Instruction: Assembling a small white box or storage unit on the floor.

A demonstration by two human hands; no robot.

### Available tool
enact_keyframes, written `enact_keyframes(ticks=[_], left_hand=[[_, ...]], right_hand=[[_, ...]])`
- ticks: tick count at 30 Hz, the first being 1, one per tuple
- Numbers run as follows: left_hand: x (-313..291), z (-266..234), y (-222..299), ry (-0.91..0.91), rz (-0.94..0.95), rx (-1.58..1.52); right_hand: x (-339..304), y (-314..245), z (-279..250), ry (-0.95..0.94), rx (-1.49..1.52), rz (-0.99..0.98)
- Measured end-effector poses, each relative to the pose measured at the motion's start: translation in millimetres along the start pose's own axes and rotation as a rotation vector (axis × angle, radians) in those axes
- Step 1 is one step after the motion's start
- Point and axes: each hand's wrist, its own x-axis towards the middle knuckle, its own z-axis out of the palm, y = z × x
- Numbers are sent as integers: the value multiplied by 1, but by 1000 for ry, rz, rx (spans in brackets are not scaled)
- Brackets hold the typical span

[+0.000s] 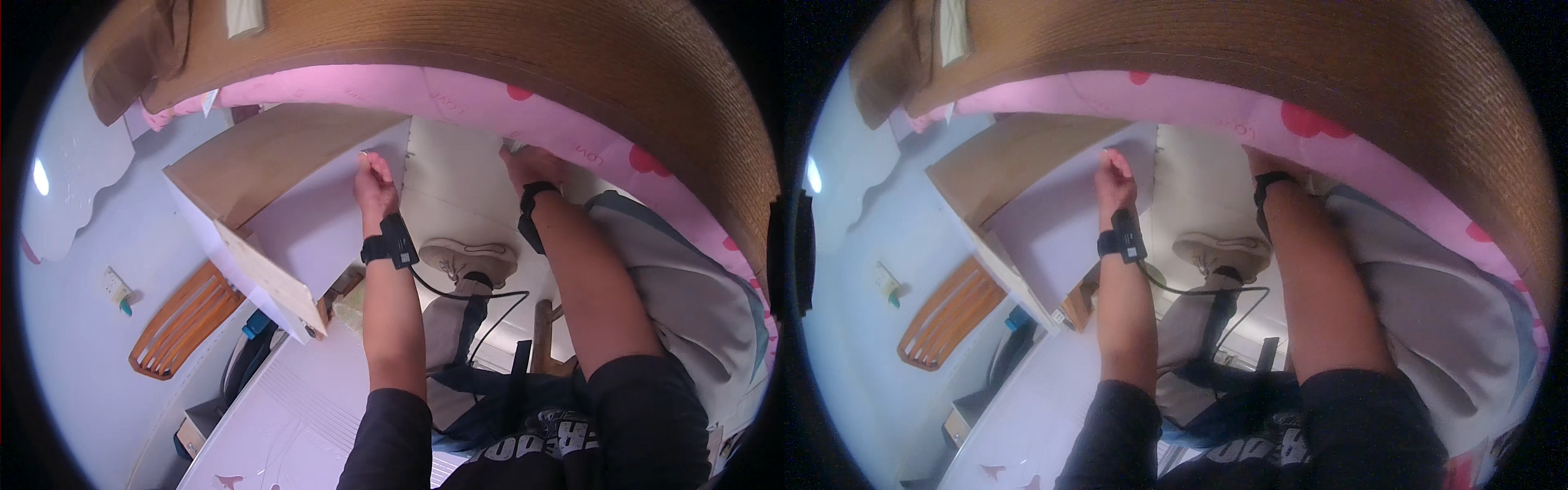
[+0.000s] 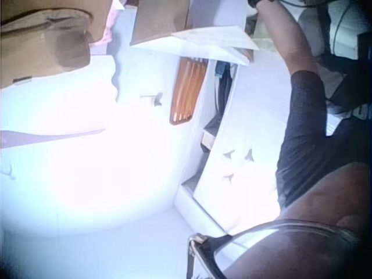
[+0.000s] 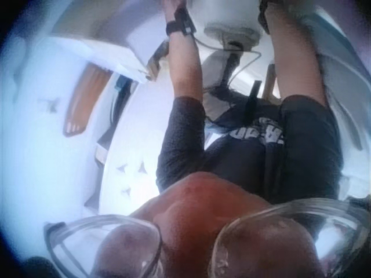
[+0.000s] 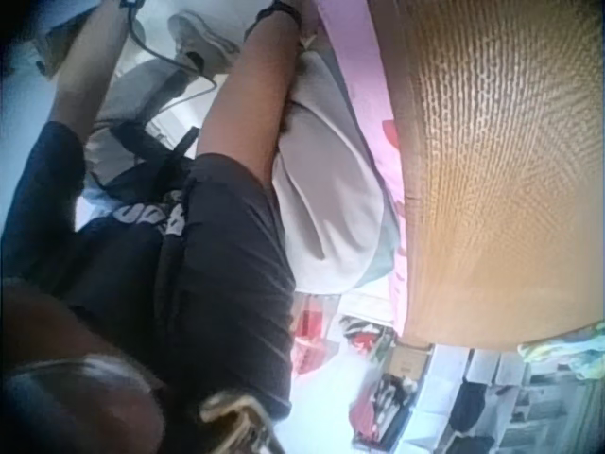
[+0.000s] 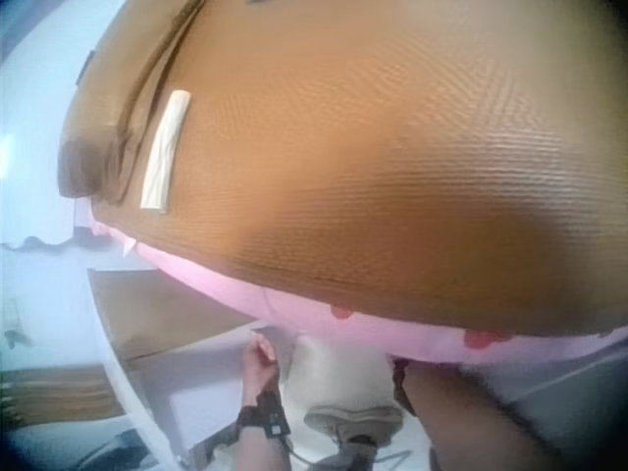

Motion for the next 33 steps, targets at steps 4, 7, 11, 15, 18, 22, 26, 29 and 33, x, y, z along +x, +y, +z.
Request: enact_keyframes(ticks=[4, 7, 11, 15, 18, 22, 26, 29, 33], left_hand=[[39, 7, -52, 200, -102, -54], [91, -41, -59, 60, -206, -133], [104, -6, -122, 273, -229, -52], [143, -65, -67, 184, -49, -87], [71, -32, -139, 29, -158, -138], [70, 1, -88, -81, 28, -38], [87, 16, -90, -37, 88, 138], [94, 33, -101, 92, 12, 74], [97, 63, -123, 337, -164, -207]], right_hand=[[15, 22, 20, -2, 209, -57], [11, 11, 24, -34, 301, -128], [24, 32, 32, 131, 220, -133], [-1, -14, 26, 204, 286, -312], [30, 42, 39, 324, 158, -291], [21, 20, 31, 246, 100, -272], [12, 8, 27, 86, 271, -114], [8, 12, 29, 133, 373, -155], [26, 36, 41, 112, 266, -219]])
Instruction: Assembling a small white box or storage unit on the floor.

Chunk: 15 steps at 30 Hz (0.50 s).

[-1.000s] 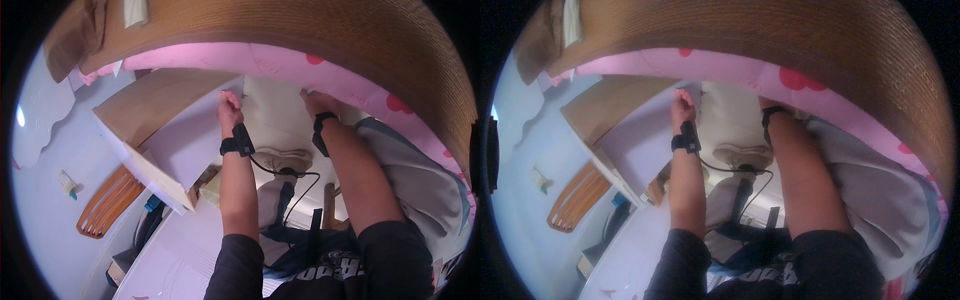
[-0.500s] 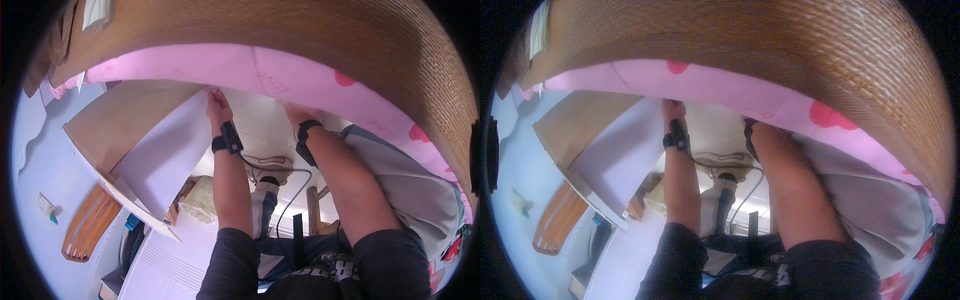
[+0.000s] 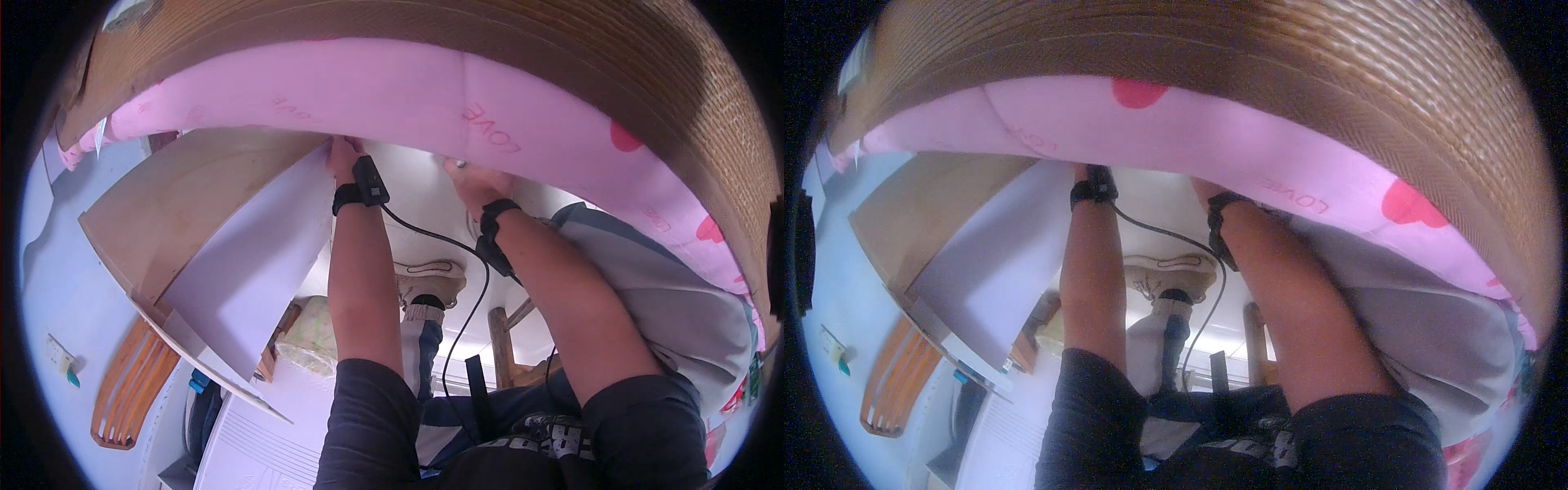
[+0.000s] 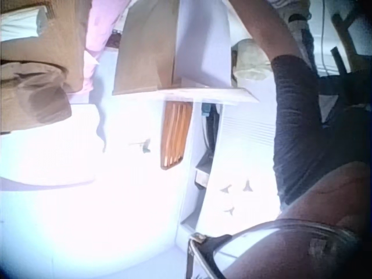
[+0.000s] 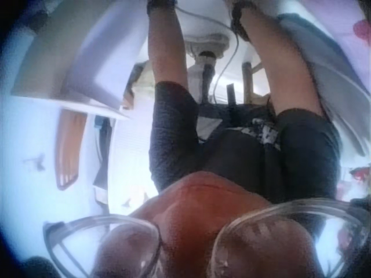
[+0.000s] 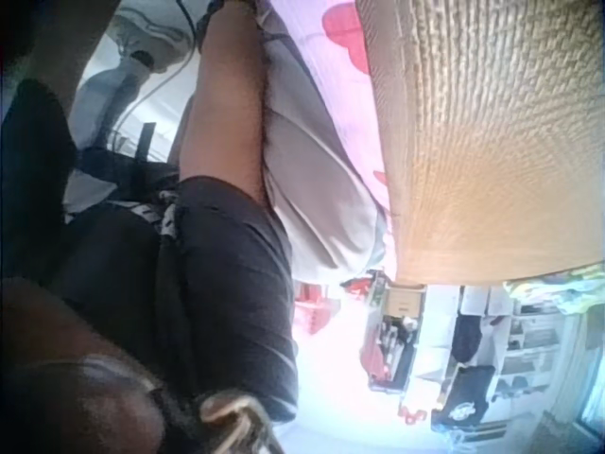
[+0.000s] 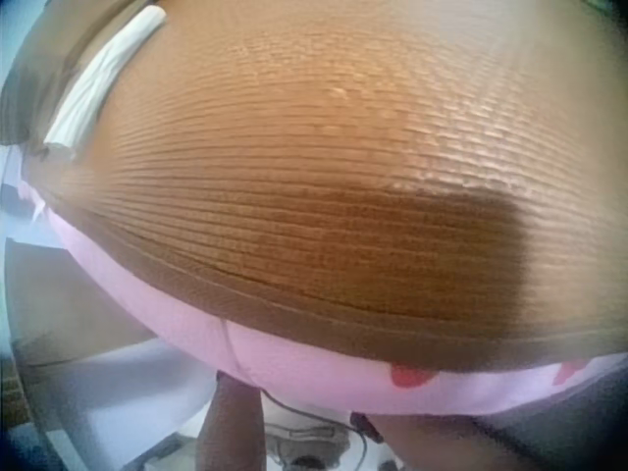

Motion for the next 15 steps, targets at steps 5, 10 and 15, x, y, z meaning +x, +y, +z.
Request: enact_keyframes(ticks=[5, 10, 15], left_hand=[[21, -42, 2, -160, 131, 250], [18, -78, 10, -62, 163, 370], [28, -86, 26, -2, 122, 125]], right_hand=[[2, -6, 11, -68, -323, -7], [6, -8, 23, 60, -537, 91], [14, 1, 34, 101, -574, 102]])
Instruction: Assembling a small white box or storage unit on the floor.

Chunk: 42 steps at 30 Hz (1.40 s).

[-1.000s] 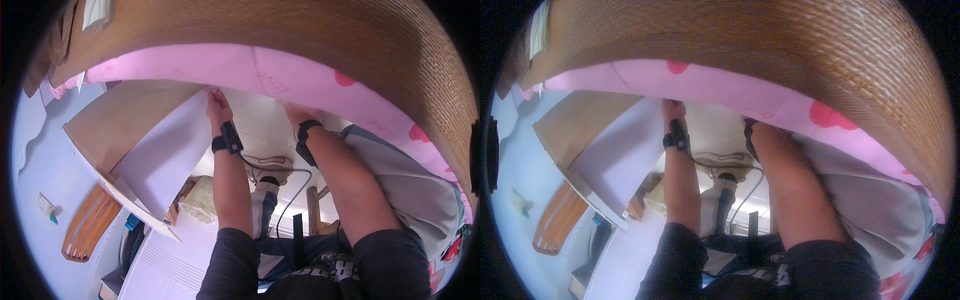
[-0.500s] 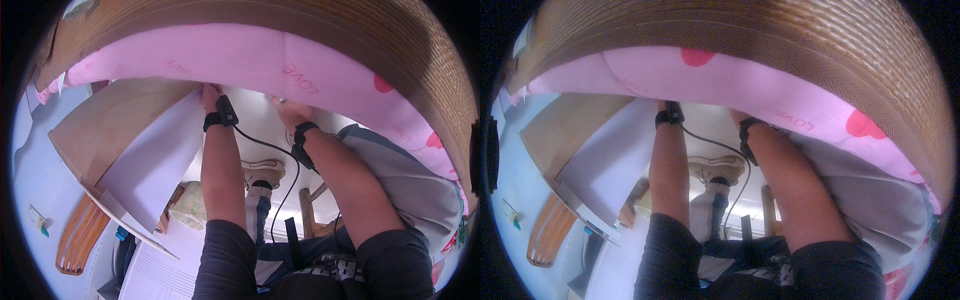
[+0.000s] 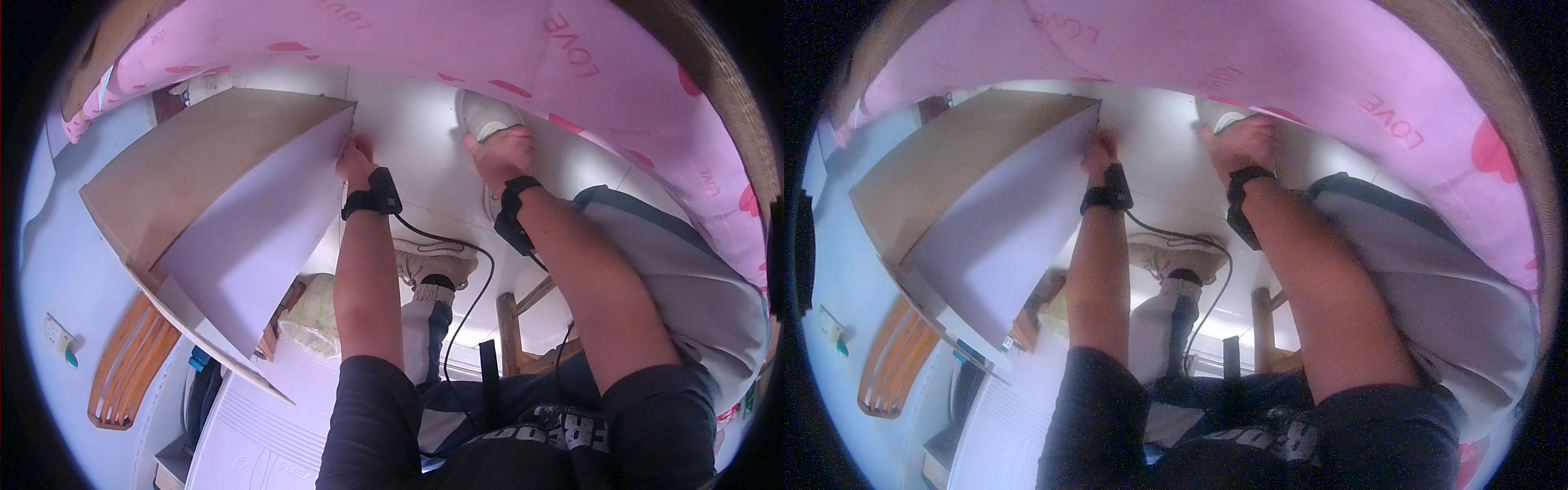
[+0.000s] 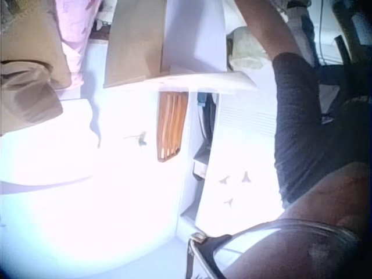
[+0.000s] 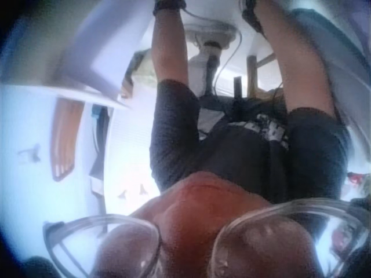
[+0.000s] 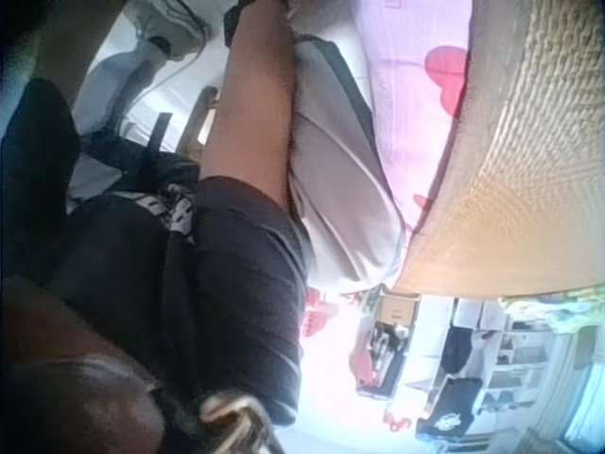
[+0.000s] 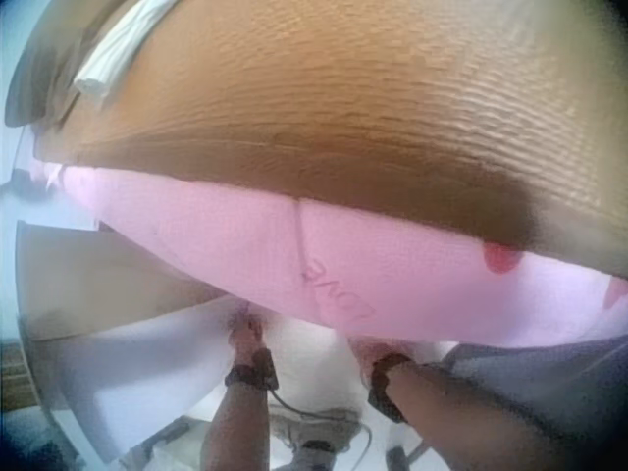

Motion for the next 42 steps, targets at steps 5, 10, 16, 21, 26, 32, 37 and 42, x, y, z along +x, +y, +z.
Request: enact_keyframes(ticks=[5, 10, 16, 21, 26, 32, 37, 42], left_hand=[[4, -68, -12, 81, 55, -13], [15, -145, -11, 171, -6, -61], [17, -142, 3, 107, -30, 63], [-7, -62, -2, -136, -9, -17], [-2, -60, -27, 104, 84, -68], [36, -185, -1, 155, 76, -90], [-6, -69, -23, -17, 156, 196], [29, -100, -29, -259, 579, 968]], right_hand=[[-7, -2, -11, -36, 73, 69], [-6, -1, -2, 29, 51, 81], [-3, -3, 1, 28, -8, 75], [-3, 2, 3, 27, 0, 92], [5, 17, 5, -3, 162, 118], [-10, -8, -17, -65, 266, 9], [4, 11, 5, 30, 45, 153], [4, 13, 11, -55, 89, 60]])
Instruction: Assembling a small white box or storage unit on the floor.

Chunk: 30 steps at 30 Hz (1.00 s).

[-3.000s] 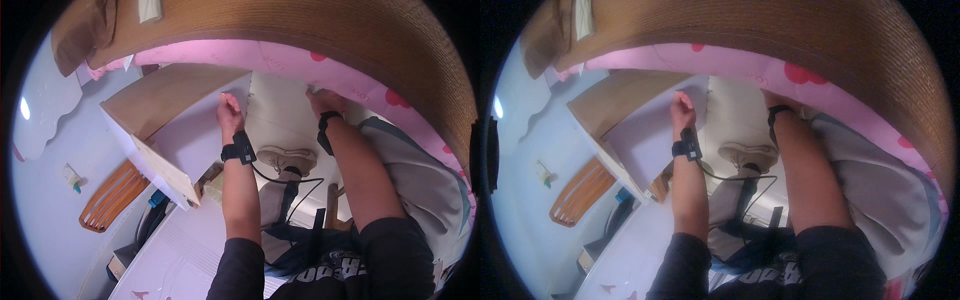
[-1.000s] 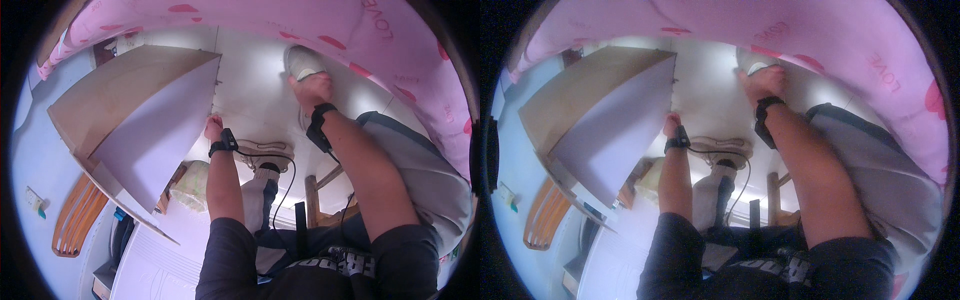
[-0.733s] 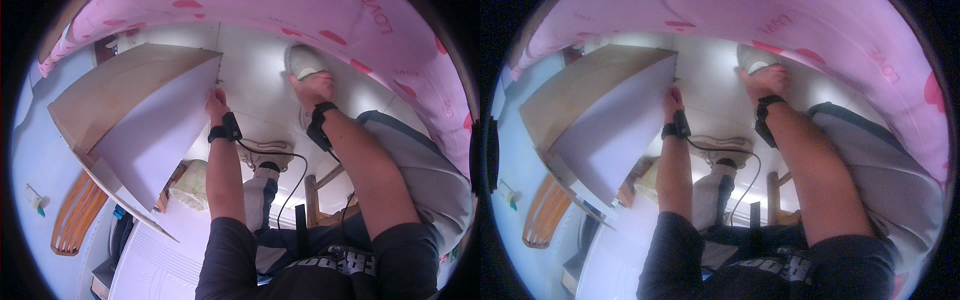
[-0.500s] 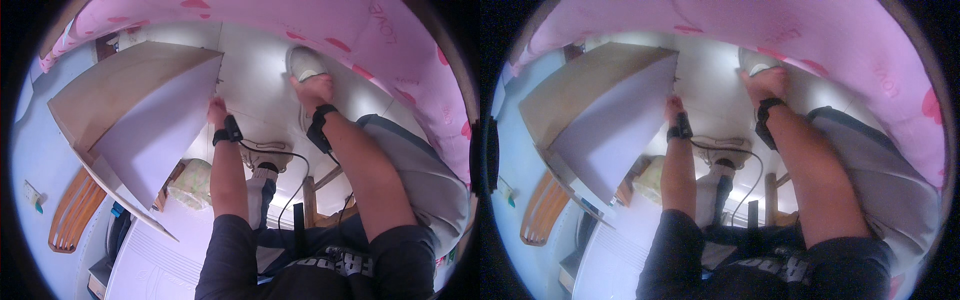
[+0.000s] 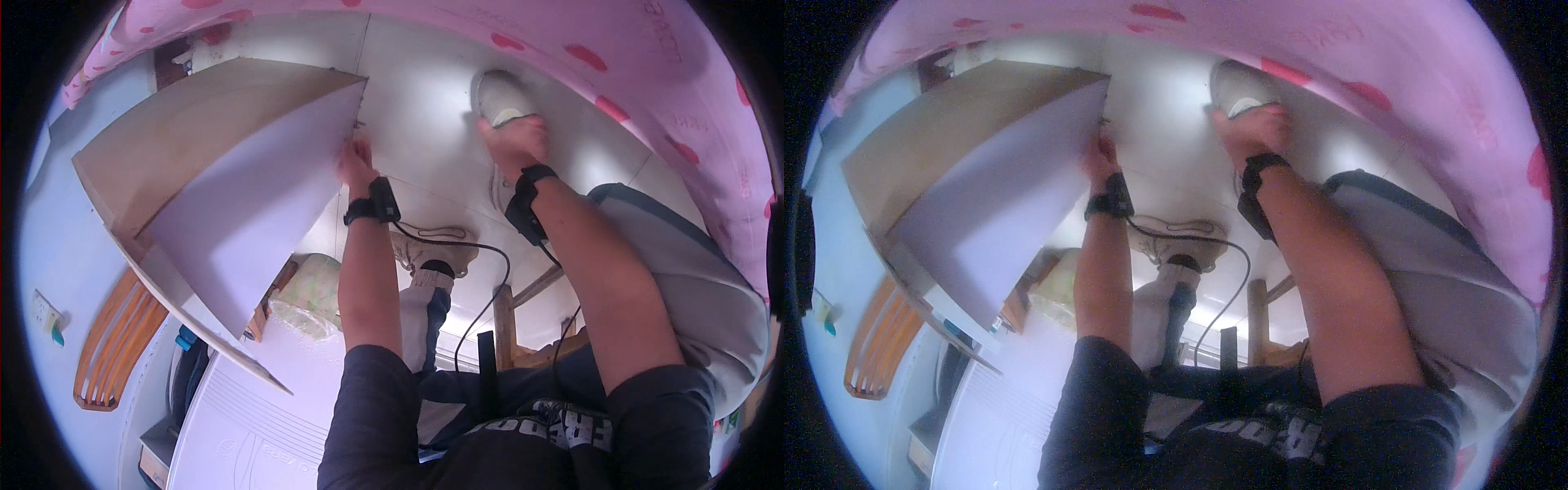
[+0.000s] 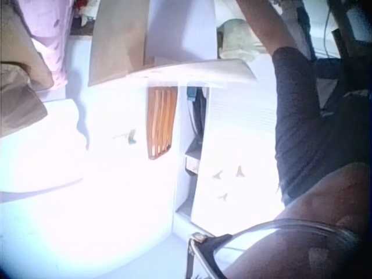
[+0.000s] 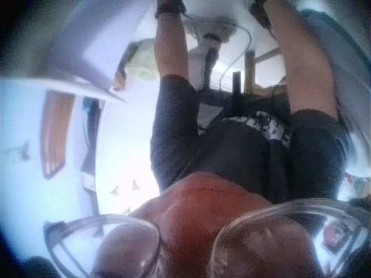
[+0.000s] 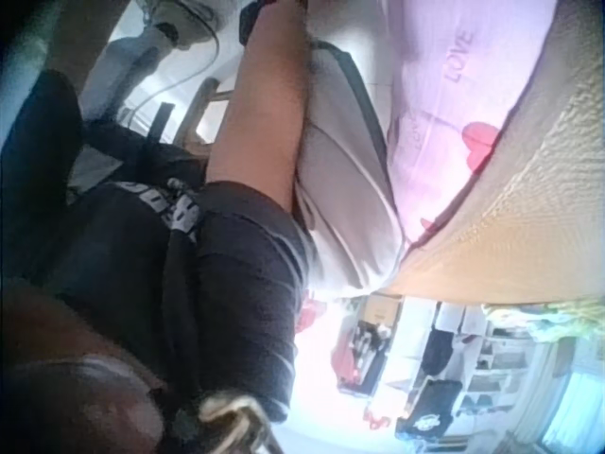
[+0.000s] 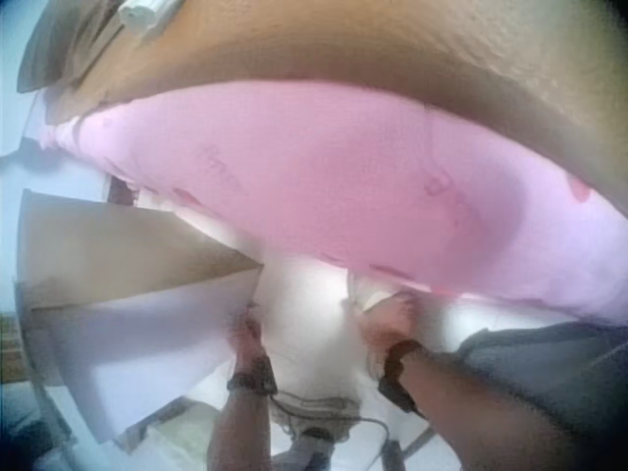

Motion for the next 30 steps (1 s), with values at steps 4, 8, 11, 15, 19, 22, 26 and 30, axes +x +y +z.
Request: enact_keyframes(ticks=[4, 8, 11, 15, 19, 22, 26, 30], left_hand=[[-17, -36, -56, 322, -564, -861], [-23, -13, -16, 396, -662, -1002], [-9, -1, -6, 408, -643, -971], [-6, -78, -83, 431, -569, -1075], [-25, -27, -76, 553, -742, -820], [-2, -39, -56, 231, -113, -410], [-17, 13, -24, 372, -487, -968], [-16, -44, -82, 527, -526, -877]], right_hand=[[-10, -19, -17, 26, 43, 1], [-7, -4, -11, -33, 25, 47], [-6, -10, -17, -91, 4, 93], [-15, -34, -22, -69, 57, 10], [-1, -3, 3, 67, -54, -20], [-15, -22, -10, 56, -23, -48], [-1, -2, -8, 28, -116, 49], [-9, -21, -16, 35, -93, 15]])
